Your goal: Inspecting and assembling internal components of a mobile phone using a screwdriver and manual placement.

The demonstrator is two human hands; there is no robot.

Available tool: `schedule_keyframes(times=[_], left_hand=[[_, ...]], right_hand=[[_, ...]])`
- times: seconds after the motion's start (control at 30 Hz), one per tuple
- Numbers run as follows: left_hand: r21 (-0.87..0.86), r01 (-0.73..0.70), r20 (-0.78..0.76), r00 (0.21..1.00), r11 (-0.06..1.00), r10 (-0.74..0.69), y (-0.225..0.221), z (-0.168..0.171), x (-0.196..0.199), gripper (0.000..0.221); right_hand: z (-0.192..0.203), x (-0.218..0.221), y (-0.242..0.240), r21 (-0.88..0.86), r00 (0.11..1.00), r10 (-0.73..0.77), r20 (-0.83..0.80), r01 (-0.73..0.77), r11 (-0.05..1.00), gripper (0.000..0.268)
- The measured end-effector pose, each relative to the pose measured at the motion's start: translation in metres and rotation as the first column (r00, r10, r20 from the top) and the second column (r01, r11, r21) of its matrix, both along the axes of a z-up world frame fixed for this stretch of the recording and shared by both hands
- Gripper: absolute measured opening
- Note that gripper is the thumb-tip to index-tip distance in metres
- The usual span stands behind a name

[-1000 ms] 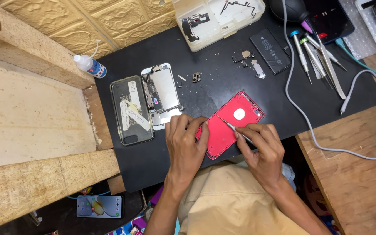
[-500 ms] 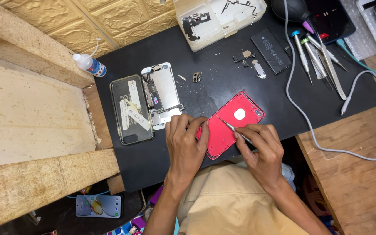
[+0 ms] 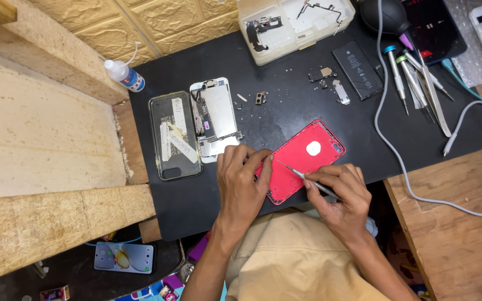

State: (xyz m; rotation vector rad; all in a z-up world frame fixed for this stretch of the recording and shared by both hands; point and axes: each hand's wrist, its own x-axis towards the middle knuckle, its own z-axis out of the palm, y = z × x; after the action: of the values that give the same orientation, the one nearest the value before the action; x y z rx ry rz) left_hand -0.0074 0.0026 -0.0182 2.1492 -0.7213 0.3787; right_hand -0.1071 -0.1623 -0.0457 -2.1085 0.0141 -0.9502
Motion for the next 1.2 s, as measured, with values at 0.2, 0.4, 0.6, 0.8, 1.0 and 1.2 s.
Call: schedule_keyframes(times=[0.2,0.4,0.6,0.8,1.0,1.2], left_hand=[[-0.006,-0.002,-0.034,0.999,1.000,0.001,0.0014,-0.0006,0.0009,0.004],[-0.015,-0.002,-0.019,1.000,1.000,0.002,0.0011,-0.0014,0.0006,0.004],[-0.010,-0.005,-0.016,1.000,1.000,0.005,0.0012,-0.0020,0.0010,0.003],[-0.017,-0.003,-0.013,1.000,1.000,0.003,0.0015,-0.0019,0.0012,0.003],[-0.020,-0.003,-0.014,1.000,1.000,0.003,0.0016,-0.0009,0.0013,0.002],[-0.023,-0.001,-0.020,1.000,1.000,0.001,0.0005,0.0000,0.0016,0.004]], right_hand=[[-0.0033,-0.0027,0.0007,-0.017,0.999,0.048,-0.010,-0.048,0.999,0.005],[0.0006,-0.0010,0.0011,-0.036,0.997,0.072,0.003,-0.072,0.997,0.004],[-0.0011,-0.0019,-0.0006,-0.043,0.997,0.078,-0.007,-0.078,0.996,0.004],[0.0004,-0.0009,-0.0007,-0.055,0.997,0.078,0.004,-0.078,0.995,0.002],[0.0023,-0.0028,-0.0014,-0.024,0.998,0.066,0.004,-0.066,0.998,0.003],[-0.0027,-0.0020,-0.0049,-0.097,0.994,-0.111,0.020,0.112,0.989,0.007]])
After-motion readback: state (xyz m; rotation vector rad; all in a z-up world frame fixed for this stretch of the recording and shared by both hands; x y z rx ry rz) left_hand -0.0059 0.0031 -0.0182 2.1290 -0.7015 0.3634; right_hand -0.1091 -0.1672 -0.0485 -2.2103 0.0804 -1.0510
